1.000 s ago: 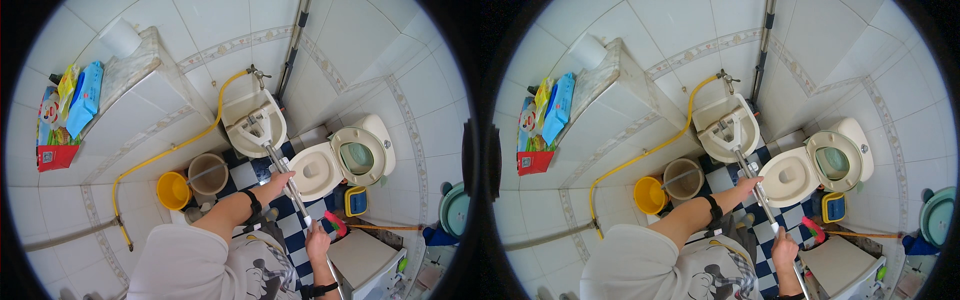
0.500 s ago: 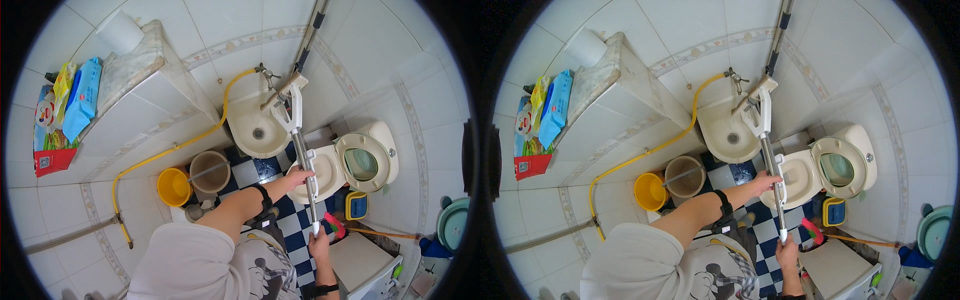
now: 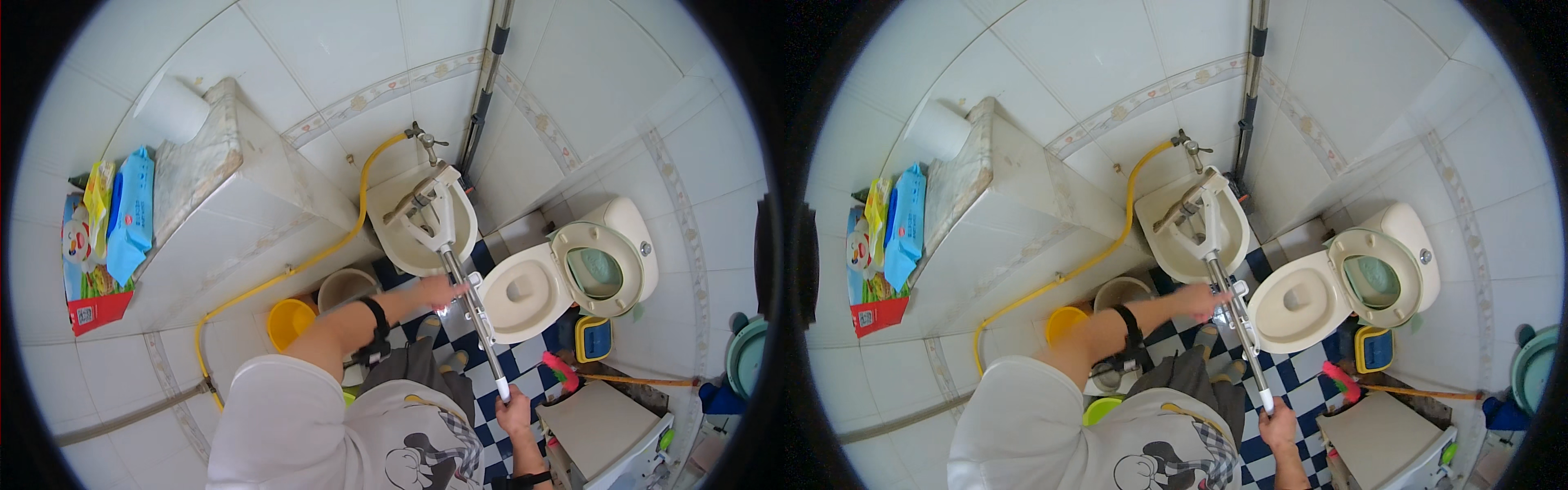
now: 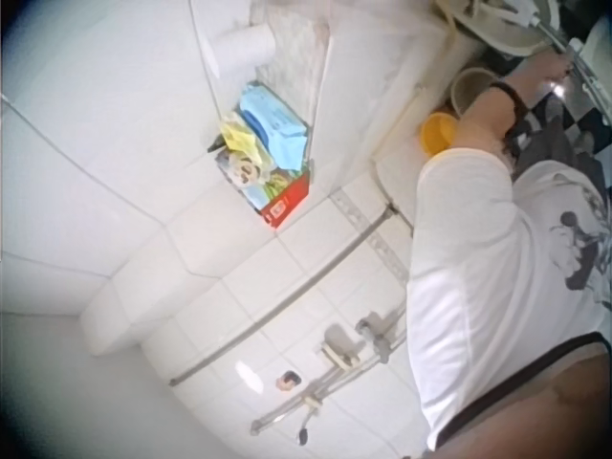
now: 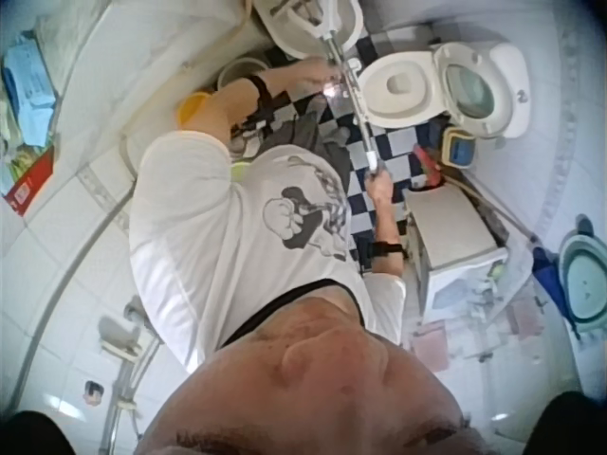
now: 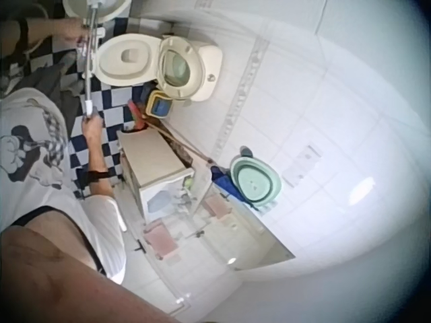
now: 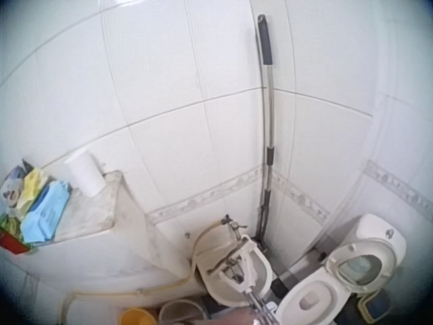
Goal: The person rinses a mop head in a sink, wrings it, and mops the checkered bathroom floor. They then remove a drain stopper, wipe the floor with a tissue, and discard the tissue in a bin.
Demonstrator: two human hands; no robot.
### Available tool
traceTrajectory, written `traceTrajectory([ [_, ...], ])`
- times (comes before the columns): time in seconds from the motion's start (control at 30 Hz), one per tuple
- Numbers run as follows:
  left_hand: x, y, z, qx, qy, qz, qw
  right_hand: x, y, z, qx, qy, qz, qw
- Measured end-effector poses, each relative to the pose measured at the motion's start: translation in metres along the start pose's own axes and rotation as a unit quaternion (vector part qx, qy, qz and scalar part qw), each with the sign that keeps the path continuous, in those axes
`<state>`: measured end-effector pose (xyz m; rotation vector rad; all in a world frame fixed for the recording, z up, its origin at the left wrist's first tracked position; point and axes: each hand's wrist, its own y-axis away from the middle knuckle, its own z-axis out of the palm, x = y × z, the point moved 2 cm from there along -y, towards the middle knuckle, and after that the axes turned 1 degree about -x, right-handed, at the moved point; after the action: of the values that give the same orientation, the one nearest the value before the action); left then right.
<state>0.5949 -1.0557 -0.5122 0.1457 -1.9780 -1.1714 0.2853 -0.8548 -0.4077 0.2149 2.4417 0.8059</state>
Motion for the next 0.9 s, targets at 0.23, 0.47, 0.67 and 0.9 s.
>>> traceTrajectory([
  [0.23,0.062,-0.084,-0.219,0.380,-0.053,0.127,0.915,-0.023,-0.007,-0.010,0.026,-0.005,-0.007,1.000],
  [0.47,0.076,-0.096,-0.271,0.300,-0.197,0.092,0.929,-0.036,0.000,0.005,-0.013,0.013,0.032,0.999],
  [0.67,0.073,-0.057,-0.250,0.354,-0.290,0.075,0.886,-0.040,0.005,0.004,0.002,0.063,0.032,0.998],
  [0.9,0.051,-0.056,-0.041,0.033,-0.344,0.102,0.933,-0.057,0.020,-0.003,0.135,0.077,-0.027,0.987],
])
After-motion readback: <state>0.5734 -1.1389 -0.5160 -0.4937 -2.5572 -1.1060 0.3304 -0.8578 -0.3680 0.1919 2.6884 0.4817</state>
